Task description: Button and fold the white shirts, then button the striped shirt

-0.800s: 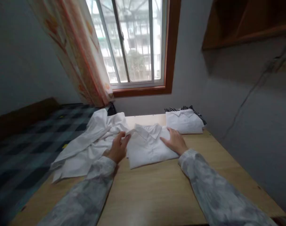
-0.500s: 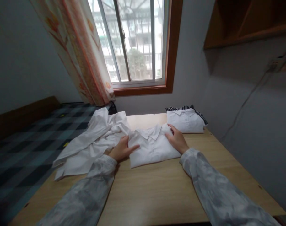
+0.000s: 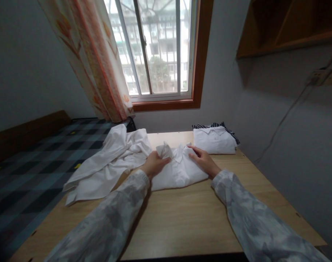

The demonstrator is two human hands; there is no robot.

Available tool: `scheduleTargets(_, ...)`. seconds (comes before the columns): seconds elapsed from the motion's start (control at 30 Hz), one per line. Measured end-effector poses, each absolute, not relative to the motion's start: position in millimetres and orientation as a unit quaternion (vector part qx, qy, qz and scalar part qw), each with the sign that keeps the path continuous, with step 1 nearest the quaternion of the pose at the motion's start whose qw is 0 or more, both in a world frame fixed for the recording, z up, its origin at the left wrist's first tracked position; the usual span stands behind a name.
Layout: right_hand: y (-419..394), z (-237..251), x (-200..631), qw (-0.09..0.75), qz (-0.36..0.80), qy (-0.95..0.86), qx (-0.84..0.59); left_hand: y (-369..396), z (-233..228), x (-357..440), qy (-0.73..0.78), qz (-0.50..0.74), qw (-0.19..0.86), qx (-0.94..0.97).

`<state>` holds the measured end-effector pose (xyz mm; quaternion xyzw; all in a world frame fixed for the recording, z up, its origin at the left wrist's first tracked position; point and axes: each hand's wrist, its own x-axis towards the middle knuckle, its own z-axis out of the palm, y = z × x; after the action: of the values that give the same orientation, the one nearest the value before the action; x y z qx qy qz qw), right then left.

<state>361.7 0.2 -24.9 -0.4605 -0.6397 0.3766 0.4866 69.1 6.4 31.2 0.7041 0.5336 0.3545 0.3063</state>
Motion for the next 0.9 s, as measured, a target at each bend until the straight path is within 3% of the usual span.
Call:
scheduleTargets(0.2,-12.4,-25.5,381.4,0.429,0.249,-0.734,-0.464,8.1,71.8,66.9,0.458,0.499,0.248,0.693)
scheduleTargets(0.33,-19.1,-35.7,391.0,0.424,0.255,-0.767,-0.408,16.0,96.1,58.2,0.447,0.593,0.249,0.622)
scheduleTargets(0.6,-26.1,-18.1,363.0,0.382,0.147,-0.828,-0.383,35.4,104.1,41.0,0.462,0.693,0.245,0.496)
scheduleTargets(0.9,5.2,50.5,363.1,0.52,0.224,-0.658,-0.497,58.9,103.0,-10.8,0.492,0.742,0.262,0.372)
